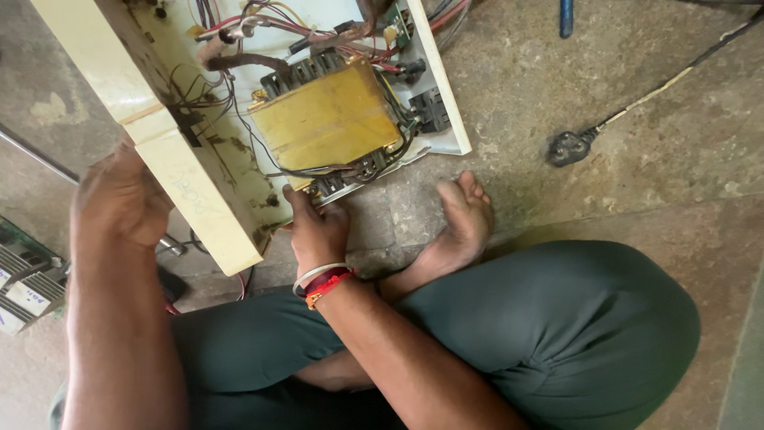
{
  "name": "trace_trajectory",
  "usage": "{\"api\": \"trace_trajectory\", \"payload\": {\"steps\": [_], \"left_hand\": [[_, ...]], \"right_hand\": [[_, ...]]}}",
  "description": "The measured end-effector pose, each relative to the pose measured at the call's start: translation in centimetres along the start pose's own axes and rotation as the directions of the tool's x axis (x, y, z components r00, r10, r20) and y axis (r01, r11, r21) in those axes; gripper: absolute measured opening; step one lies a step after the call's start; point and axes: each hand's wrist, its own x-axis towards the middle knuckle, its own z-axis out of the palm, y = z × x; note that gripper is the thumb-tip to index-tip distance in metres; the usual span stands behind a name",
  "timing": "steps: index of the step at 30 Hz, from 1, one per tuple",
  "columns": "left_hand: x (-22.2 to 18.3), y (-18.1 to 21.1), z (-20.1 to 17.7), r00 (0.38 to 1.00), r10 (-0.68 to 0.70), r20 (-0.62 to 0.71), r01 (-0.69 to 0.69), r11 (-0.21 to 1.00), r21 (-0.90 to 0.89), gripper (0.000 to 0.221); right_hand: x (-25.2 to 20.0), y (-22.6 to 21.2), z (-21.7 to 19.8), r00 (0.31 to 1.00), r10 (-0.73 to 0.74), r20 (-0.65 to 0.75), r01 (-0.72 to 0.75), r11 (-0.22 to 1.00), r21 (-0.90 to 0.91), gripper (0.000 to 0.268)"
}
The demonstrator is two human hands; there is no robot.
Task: The person disassembles an electronic device housing by hand and using a screwdriver, and then attempts to reassemble the white plastic cover onto the internal chassis containing a transformer and circuit boards.
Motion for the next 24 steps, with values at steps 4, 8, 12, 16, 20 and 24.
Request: {"api": "trace_trajectory", "payload": {"steps": [4, 8, 12, 16, 20, 24], "left_hand": [[-2.2, 0.9, 0.9, 0.971, 0.086, -0.221, -0.034, 0.972, 0.230, 0.049], [-0.5, -0.1, 2.0, 0.997, 0.003, 0.077, 0.005, 0.994, -0.107, 0.036], [-0.7, -1.3, 3.6, 0.951, 0.017, 0.308, 0.098, 0.931, -0.352, 0.036], [-2.3, -0.6, 3.8, 0.942, -0.027, 0.336, 0.128, 0.951, -0.282, 0.048], [-3.4, -0.8, 5.3, 0.868, 0.127, 0.480, 0.124, 0.880, -0.459, 0.053], [-3.4, -2.6, 7.0, 0.741, 0.296, 0.603, 0.176, 0.780, -0.600, 0.058]], "right_hand": [[0.7, 0.4, -0.1, 0.996, 0.052, -0.069, -0.057, 0.995, -0.085, 0.028], [0.8, 0.6, -0.8, 0.984, 0.071, -0.164, -0.088, 0.991, -0.101, 0.033], [0.3, -0.5, -2.7, 0.994, -0.050, 0.095, 0.042, 0.995, 0.087, 0.032], [-0.1, -4.3, -4.8, 0.908, -0.082, 0.411, 0.072, 0.997, 0.040, 0.030], [-1.0, -9.1, -4.2, 0.967, 0.190, 0.171, -0.185, 0.982, -0.047, 0.027], [-1.1, -12.9, -5.3, 0.961, 0.185, 0.207, -0.132, 0.961, -0.244, 0.030]]}}
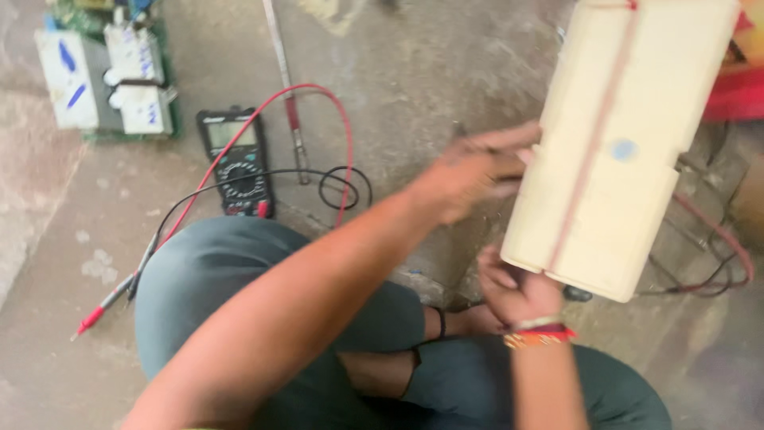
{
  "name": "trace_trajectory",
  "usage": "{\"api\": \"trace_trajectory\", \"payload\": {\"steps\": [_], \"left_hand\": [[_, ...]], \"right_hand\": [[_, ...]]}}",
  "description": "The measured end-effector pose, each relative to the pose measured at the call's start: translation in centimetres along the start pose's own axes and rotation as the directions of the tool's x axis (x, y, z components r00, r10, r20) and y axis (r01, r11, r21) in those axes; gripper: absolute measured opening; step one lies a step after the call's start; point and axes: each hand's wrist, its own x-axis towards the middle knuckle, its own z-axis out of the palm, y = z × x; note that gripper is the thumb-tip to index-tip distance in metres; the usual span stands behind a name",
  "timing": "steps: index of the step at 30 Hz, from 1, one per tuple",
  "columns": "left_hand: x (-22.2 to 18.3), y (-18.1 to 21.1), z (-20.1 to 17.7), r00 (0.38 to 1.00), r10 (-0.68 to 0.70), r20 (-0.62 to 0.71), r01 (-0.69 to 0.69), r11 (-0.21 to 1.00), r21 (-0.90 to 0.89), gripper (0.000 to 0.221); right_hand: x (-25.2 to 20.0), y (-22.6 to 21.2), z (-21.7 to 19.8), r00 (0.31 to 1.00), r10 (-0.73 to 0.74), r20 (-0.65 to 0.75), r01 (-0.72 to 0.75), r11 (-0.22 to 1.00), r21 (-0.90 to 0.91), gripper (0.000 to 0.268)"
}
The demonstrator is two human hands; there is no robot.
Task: The person disassembles an electronic device housing by hand and using a screwdriver, and then attempts to reassemble the white plastic cover onto the internal chassis containing a transformer and circuit boards.
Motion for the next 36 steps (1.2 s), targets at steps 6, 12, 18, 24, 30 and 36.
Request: {"api": "trace_trajectory", "payload": {"steps": [6, 12, 18, 24, 30, 36], "left_hand": [[1.5, -4.5, 0.3, 0.996, -0.015, 0.087, 0.021, 0.997, -0.071, 0.067], [2.5, -8.1, 2.8, 0.996, 0.091, -0.007, -0.090, 0.961, -0.260, 0.061], [2.6, -9.0, 4.6, 0.999, 0.010, -0.051, -0.027, 0.941, -0.338, 0.057], [2.3, -6.8, 4.8, 0.988, -0.141, -0.060, 0.120, 0.956, -0.268, 0.059], [1.6, -2.2, 3.8, 0.988, -0.133, -0.080, 0.131, 0.991, -0.032, 0.087], [1.5, -1.2, 3.4, 0.982, -0.093, -0.165, 0.156, 0.891, 0.425, 0.100]], "right_hand": [[-3.6, -3.4, -0.4, 0.990, 0.124, 0.073, -0.131, 0.987, 0.098, 0.025], [-4.7, -3.5, 1.3, 0.979, 0.157, 0.130, -0.179, 0.967, 0.182, 0.036], [-5.2, -3.6, 2.1, 1.000, 0.019, 0.017, -0.020, 0.998, 0.060, 0.029], [-4.9, -3.6, 0.6, 1.000, -0.016, -0.021, 0.017, 0.997, 0.081, 0.030], [-4.8, -3.4, -0.2, 1.000, 0.002, 0.002, -0.002, 0.992, 0.124, 0.033], [-3.5, -2.5, -1.4, 0.980, -0.097, -0.172, 0.089, 0.995, -0.055, 0.040]]}}
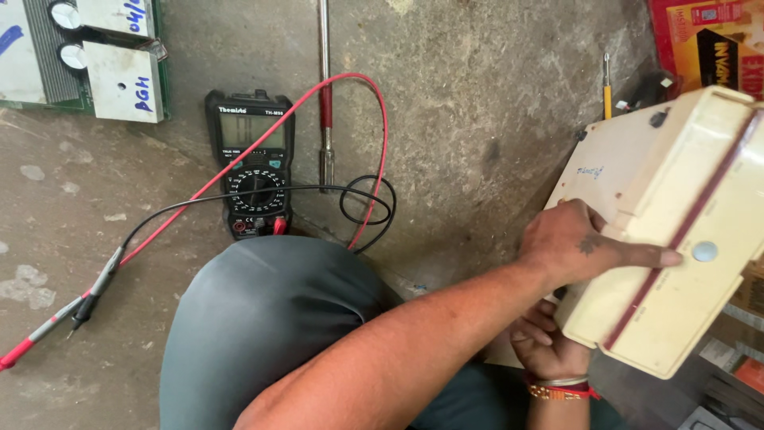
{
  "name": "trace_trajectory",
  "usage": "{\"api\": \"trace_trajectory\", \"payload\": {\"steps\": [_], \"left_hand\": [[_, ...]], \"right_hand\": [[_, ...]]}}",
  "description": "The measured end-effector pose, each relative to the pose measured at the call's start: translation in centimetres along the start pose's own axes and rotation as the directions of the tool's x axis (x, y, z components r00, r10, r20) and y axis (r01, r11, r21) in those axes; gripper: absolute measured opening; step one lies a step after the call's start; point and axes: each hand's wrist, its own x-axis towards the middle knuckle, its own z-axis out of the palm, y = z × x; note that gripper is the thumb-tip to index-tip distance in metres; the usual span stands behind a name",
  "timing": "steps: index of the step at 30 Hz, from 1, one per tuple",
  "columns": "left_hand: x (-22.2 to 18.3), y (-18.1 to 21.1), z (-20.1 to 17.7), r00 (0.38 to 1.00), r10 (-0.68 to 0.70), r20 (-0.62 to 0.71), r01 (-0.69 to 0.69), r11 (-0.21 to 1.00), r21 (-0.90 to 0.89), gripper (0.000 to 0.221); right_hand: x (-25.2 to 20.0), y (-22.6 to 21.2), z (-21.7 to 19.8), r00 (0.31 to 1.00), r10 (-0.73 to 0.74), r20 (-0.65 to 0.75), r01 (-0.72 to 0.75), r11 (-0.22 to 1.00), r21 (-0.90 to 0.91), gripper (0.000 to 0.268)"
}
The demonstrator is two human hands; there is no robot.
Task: The person disassembles an electronic device housing by hand and using a screwdriver, and then attempts to reassemble the white plastic cover onto the internal chassis containing a transformer and circuit boards.
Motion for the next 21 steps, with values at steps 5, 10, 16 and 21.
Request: {"api": "trace_trajectory", "payload": {"steps": [5, 10, 16, 21], "left_hand": [[-0.1, -0.6, -0.2, 0.997, 0.033, -0.072, -0.037, 0.998, -0.056, 0.103], [-0.4, 0.2, -0.4, 0.999, 0.025, -0.045, -0.030, 0.993, -0.112, 0.092], [-1.4, 1.0, -0.2, 0.999, -0.023, -0.045, 0.015, 0.986, -0.164, 0.073], [-2.2, 1.0, 0.0, 0.998, -0.003, -0.064, -0.009, 0.984, -0.179, 0.082]], "right_hand": [[0.6, 1.0, -1.0, 0.974, 0.091, 0.206, -0.120, 0.984, 0.132, 0.028], [0.8, 1.9, -0.1, 0.939, 0.102, 0.329, -0.166, 0.971, 0.171, 0.029], [0.8, 2.8, 0.8, 0.912, 0.106, 0.396, -0.182, 0.970, 0.159, 0.028], [1.2, 3.1, 0.0, 0.901, 0.105, 0.422, -0.179, 0.974, 0.140, 0.018]]}}
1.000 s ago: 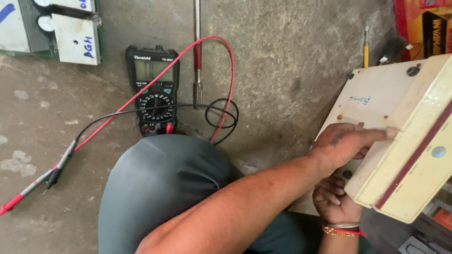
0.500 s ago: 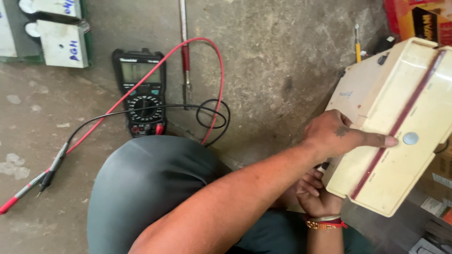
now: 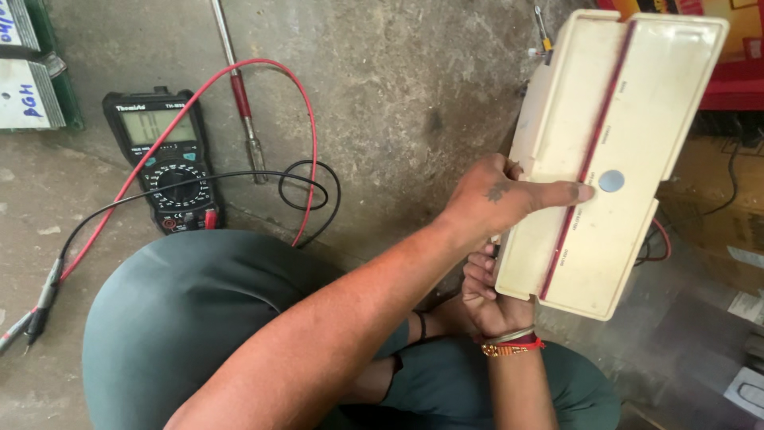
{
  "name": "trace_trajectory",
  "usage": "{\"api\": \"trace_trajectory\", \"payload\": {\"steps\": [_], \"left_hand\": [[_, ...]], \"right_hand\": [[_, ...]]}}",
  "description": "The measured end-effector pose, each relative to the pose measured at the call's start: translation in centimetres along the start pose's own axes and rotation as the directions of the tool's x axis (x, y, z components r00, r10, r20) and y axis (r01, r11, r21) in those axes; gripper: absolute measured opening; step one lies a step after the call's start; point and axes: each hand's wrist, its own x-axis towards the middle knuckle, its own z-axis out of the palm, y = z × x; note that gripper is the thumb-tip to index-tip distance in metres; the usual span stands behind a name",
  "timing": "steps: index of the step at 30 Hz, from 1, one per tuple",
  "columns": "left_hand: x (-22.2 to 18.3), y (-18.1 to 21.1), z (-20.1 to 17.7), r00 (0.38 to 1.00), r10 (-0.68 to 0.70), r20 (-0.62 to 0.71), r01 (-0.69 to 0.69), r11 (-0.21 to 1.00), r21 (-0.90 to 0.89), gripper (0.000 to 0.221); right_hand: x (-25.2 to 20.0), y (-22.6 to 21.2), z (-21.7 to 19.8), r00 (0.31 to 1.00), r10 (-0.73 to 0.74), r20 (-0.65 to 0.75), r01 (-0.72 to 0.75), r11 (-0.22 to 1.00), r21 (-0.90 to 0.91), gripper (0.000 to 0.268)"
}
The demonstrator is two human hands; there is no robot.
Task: The person disassembles an electronic device housing by hand and using a screwdriver, and then attempts to reassemble the white plastic cover onto the internal chassis containing a transformer and circuit boards.
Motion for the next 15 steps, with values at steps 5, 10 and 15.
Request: {"api": "trace_trajectory", "payload": {"steps": [5, 10, 15], "left_hand": [[0.1, 0.0, -0.4, 0.998, 0.051, -0.022, -0.047, 0.985, 0.166, 0.094], [3.9, 0.7, -1.3, 0.999, 0.026, 0.026, -0.029, 0.994, 0.110, 0.122], [5.0, 4.9, -5.8, 0.992, 0.119, 0.030, -0.121, 0.990, 0.067, 0.110]], "right_hand": [[-0.2, 0.2, 0.2, 1.000, 0.001, -0.016, -0.001, 1.000, 0.003, 0.019], [0.0, 0.5, 0.6, 0.999, 0.039, 0.028, -0.040, 0.998, 0.051, 0.020], [0.5, 1.4, 0.0, 0.973, -0.083, -0.213, 0.044, 0.982, -0.181, 0.021]]}}
